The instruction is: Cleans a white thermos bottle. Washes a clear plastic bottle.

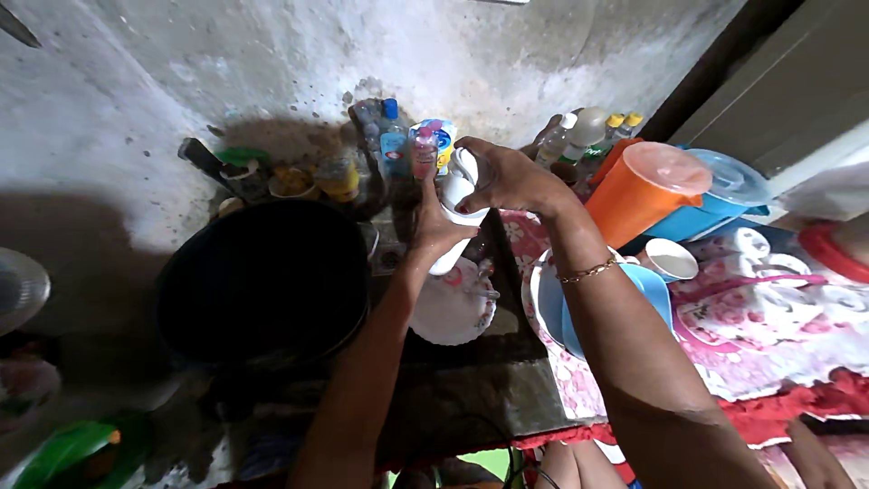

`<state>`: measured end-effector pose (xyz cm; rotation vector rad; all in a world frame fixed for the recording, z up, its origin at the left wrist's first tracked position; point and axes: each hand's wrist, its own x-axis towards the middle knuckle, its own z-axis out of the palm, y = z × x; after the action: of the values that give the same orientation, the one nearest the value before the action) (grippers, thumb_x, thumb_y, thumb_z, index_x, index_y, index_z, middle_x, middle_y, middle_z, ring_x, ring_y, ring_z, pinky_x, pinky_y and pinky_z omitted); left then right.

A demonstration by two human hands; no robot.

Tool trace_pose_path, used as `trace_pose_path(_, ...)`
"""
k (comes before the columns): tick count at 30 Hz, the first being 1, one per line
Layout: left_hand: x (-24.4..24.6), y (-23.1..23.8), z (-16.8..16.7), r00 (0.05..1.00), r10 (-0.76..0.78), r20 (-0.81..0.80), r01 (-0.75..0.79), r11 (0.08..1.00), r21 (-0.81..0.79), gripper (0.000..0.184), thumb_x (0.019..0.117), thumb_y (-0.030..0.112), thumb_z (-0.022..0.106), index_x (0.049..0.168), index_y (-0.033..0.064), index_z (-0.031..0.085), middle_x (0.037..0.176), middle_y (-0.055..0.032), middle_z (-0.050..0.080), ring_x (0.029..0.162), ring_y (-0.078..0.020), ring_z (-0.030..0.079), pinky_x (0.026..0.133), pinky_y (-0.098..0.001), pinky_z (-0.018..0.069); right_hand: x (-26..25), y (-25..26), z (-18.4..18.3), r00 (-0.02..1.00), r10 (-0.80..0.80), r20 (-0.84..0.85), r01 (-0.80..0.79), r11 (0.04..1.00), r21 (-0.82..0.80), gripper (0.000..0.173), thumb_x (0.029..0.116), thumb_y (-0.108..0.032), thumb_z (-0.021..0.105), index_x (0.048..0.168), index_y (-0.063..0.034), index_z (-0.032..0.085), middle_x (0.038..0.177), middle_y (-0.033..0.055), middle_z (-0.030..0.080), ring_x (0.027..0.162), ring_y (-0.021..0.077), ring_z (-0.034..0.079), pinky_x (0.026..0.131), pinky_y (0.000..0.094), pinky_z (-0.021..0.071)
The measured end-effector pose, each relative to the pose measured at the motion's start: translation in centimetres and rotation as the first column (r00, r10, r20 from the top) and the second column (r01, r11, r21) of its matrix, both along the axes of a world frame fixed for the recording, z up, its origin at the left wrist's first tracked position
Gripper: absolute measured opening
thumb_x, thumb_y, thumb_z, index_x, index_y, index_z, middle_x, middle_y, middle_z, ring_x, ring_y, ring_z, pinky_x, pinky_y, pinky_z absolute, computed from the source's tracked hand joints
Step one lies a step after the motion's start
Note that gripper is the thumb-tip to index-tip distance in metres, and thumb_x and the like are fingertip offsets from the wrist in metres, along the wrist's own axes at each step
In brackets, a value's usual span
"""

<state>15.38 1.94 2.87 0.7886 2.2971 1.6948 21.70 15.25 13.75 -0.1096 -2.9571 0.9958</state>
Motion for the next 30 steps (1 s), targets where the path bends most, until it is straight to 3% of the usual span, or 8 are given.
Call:
trace_pose_path(5, 0.6, 0.2, -0.3, 1.000, -0.012, 0.020, 0.011, 1.000, 0.028, 0.132, 0.0534, 0.009, 0.099, 0.160, 0.0086, 0.021, 0.133, -0.0255, 0.060, 0.121, -0.0375, 0.062, 0.103, -0.0558, 0.0508, 1.1, -2.2, 0.6, 0.977, -0.214, 0.005, 0.209, 0.960, 0.184, 0.090, 0.0782, -0.031, 0.091, 0.152, -0.0084, 0.044, 0.121, 0.0293, 0.065, 0.109, 0.0472, 0.064, 0.089, 0.0651, 0.0509)
trace_pose_path(9, 0.8, 0.0, -0.8, 0.999, -0.028, 0.032, 0.028, 1.000, 0.004, 0.118, 0.0547, 0.014, 0.099, 0.152, 0.0048, 0.034, 0.129, -0.0246, 0.062, 0.120, -0.0360, 0.062, 0.103, -0.0561, 0.0492, 0.5, -2.1, 2.1, 0.924, -0.338, 0.181, 0.243, 0.881, 0.405, 0.108, 0.0858, -0.072, 0.067, 0.165, -0.0164, 0.018, 0.128, 0.0301, 0.063, 0.117, 0.0498, 0.061, 0.093, 0.0696, 0.0465)
trace_pose_path(12, 0.7, -0.1, -0.8, 0.998, -0.041, 0.057, 0.039, 0.999, 0.035, 0.130, 0.0524, 0.011, 0.099, 0.159, 0.0107, 0.025, 0.132, -0.0246, 0.061, 0.120, -0.0369, 0.062, 0.101, -0.0566, 0.0519, 0.5, -0.8, 2.9, 0.972, -0.173, 0.160, 0.071, 0.861, 0.503, 0.107, 0.0827, -0.047, 0.084, 0.164, -0.0138, 0.023, 0.140, 0.0288, 0.054, 0.125, 0.0488, 0.055, 0.096, 0.0675, 0.0460)
trace_pose_path(15, 0.9, -0.2, -0.1, 0.997, -0.069, 0.037, 0.069, 0.998, 0.000, 0.136, 0.0513, 0.010, 0.099, 0.161, 0.0123, 0.019, 0.134, -0.0266, 0.059, 0.121, -0.0396, 0.061, 0.101, -0.0590, 0.0506, 0.0, 0.0, 2.6, 0.977, 0.114, 0.181, -0.179, 0.900, 0.398, 0.081, 0.0815, -0.019, 0.087, 0.152, -0.0131, 0.049, 0.143, 0.0224, 0.055, 0.132, 0.0406, 0.053, 0.109, 0.0592, 0.0415)
trace_pose_path(20, 1.4, -0.3, -0.2, 0.991, -0.133, -0.019, 0.130, 0.988, -0.086, 0.136, 0.0560, 0.011, 0.098, 0.163, 0.0131, 0.014, 0.130, -0.0265, 0.062, 0.119, -0.0416, 0.063, 0.100, -0.0605, 0.0500, -0.6, -1.6, 3.0, 0.954, -0.130, 0.269, -0.055, 0.809, 0.585, 0.077, 0.0831, -0.055, 0.080, 0.137, -0.0035, 0.060, 0.118, 0.0242, 0.067, 0.114, 0.0432, 0.063, 0.094, 0.0647, 0.0474)
trace_pose_path(25, 0.8, -0.9, 0.3, 0.990, -0.129, 0.049, 0.130, 0.991, -0.013, 0.133, 0.0542, 0.014, 0.099, 0.161, 0.0126, 0.021, 0.134, -0.0269, 0.059, 0.121, -0.0396, 0.061, 0.101, -0.0590, 0.0501, 0.0, -0.6, 2.9, 0.946, 0.166, 0.278, -0.275, 0.863, 0.423, 0.077, 0.0824, -0.027, 0.087, 0.149, -0.0090, 0.053, 0.132, 0.0229, 0.062, 0.123, 0.0393, 0.058, 0.106, 0.0574, 0.0429)
trace_pose_path(27, 0.9, -0.9, 0.5, 0.988, -0.147, 0.047, 0.147, 0.989, -0.007, 0.133, 0.0540, 0.013, 0.099, 0.161, 0.0128, 0.021, 0.132, -0.0254, 0.061, 0.119, -0.0382, 0.063, 0.100, -0.0573, 0.0516, 0.0, -0.7, 2.5, 0.976, 0.046, 0.213, -0.142, 0.876, 0.461, 0.058, 0.0864, -0.038, 0.082, 0.132, -0.0053, 0.066, 0.115, 0.0226, 0.068, 0.109, 0.0394, 0.064, 0.094, 0.0600, 0.0486)
trace_pose_path(30, 1.5, -0.5, 0.9, 0.988, -0.153, 0.002, 0.153, 0.988, -0.036, 0.127, 0.0563, 0.013, 0.098, 0.159, 0.0084, 0.024, 0.132, -0.0246, 0.061, 0.122, -0.0370, 0.061, 0.104, -0.0560, 0.0483, -0.1, -2.2, 3.0, 0.919, -0.286, 0.270, 0.082, 0.810, 0.581, 0.075, 0.0945, -0.069, 0.057, 0.126, -0.0011, 0.065, 0.114, 0.0242, 0.067, 0.112, 0.0420, 0.064, 0.090, 0.0640, 0.0486)
